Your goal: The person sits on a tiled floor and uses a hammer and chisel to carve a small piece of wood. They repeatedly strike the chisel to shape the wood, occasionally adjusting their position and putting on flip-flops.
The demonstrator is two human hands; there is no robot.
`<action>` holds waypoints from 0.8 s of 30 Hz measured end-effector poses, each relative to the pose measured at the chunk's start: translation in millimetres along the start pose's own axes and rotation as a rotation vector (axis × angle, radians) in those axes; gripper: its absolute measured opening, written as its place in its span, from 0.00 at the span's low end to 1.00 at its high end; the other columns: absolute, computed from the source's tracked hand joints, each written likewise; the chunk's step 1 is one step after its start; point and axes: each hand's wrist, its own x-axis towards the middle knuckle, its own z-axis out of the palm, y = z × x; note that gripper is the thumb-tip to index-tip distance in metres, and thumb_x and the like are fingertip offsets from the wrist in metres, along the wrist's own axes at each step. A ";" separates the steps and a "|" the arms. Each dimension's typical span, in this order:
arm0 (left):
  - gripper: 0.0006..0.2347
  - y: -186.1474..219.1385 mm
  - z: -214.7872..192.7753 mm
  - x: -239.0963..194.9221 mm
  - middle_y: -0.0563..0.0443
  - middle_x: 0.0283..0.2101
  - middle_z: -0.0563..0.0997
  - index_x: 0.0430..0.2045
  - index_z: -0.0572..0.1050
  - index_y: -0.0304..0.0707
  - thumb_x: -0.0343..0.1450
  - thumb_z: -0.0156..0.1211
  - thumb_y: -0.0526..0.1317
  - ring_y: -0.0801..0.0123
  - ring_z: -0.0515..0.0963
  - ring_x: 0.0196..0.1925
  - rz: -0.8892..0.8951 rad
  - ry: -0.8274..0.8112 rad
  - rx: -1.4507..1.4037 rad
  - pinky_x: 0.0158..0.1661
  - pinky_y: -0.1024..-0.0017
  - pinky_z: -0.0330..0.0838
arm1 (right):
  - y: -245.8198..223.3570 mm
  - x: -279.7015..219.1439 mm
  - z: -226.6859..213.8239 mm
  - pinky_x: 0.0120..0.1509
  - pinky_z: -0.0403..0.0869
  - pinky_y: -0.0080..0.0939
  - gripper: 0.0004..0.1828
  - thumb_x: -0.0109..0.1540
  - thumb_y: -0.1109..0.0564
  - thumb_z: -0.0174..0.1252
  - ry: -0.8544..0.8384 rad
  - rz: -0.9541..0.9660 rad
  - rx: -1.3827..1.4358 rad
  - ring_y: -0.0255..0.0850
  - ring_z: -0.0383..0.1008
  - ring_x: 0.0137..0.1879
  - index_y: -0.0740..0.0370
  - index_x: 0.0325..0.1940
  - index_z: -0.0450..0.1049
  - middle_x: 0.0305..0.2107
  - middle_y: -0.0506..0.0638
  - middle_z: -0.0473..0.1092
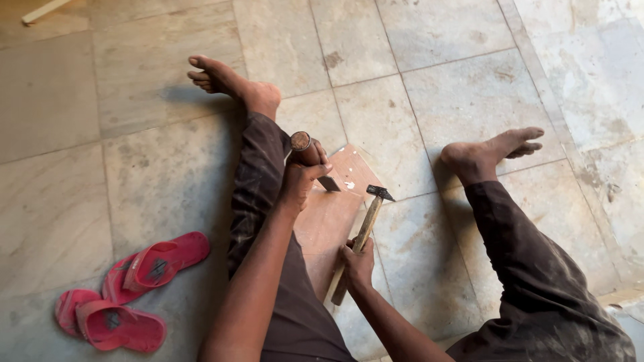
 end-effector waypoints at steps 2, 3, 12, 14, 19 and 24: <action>0.10 -1.7 -0.9 2.7 0.58 0.32 0.74 0.30 0.73 0.39 0.63 0.64 0.24 0.75 0.74 0.37 0.025 -0.041 0.013 0.44 0.74 0.70 | 3.1 6.7 2.6 0.42 0.77 0.45 0.18 0.57 0.65 0.62 0.013 -0.019 0.070 0.41 0.74 0.38 0.63 0.46 0.63 0.38 0.56 0.72; 0.10 -2.1 -2.2 3.7 0.58 0.33 0.74 0.31 0.73 0.39 0.64 0.64 0.24 0.75 0.74 0.38 0.040 -0.058 0.022 0.44 0.75 0.69 | 3.6 9.3 2.5 0.42 0.76 0.44 0.17 0.57 0.65 0.62 0.017 -0.034 0.070 0.41 0.74 0.38 0.63 0.46 0.63 0.37 0.55 0.72; 0.13 -12.7 10.3 15.3 0.59 0.32 0.76 0.37 0.75 0.39 0.63 0.64 0.24 0.78 0.75 0.36 -0.026 0.023 0.039 0.42 0.76 0.73 | -28.2 24.5 10.3 0.38 0.76 0.44 0.15 0.58 0.61 0.65 0.102 -0.043 -0.160 0.41 0.75 0.33 0.63 0.42 0.66 0.31 0.54 0.73; 0.11 -16.2 12.7 15.4 0.59 0.33 0.76 0.36 0.75 0.38 0.64 0.64 0.25 0.78 0.75 0.36 -0.021 0.014 0.054 0.41 0.76 0.73 | -27.0 22.5 10.7 0.39 0.76 0.44 0.16 0.57 0.61 0.67 0.133 -0.080 -0.239 0.41 0.76 0.33 0.62 0.41 0.66 0.30 0.54 0.74; 0.10 -28.6 19.8 14.8 0.59 0.34 0.77 0.37 0.75 0.38 0.66 0.65 0.26 0.77 0.76 0.38 -0.027 -0.028 0.068 0.42 0.75 0.74 | -30.7 18.1 8.8 0.36 0.76 0.46 0.15 0.59 0.61 0.65 0.072 0.026 -0.128 0.43 0.75 0.31 0.63 0.43 0.66 0.29 0.54 0.74; 0.11 -40.8 24.0 15.3 0.58 0.36 0.78 0.38 0.76 0.38 0.65 0.65 0.26 0.77 0.77 0.40 -0.123 -0.063 0.116 0.43 0.74 0.76 | -28.2 19.9 5.6 0.38 0.77 0.44 0.15 0.59 0.61 0.65 0.052 -0.016 -0.127 0.41 0.76 0.33 0.63 0.44 0.66 0.32 0.53 0.74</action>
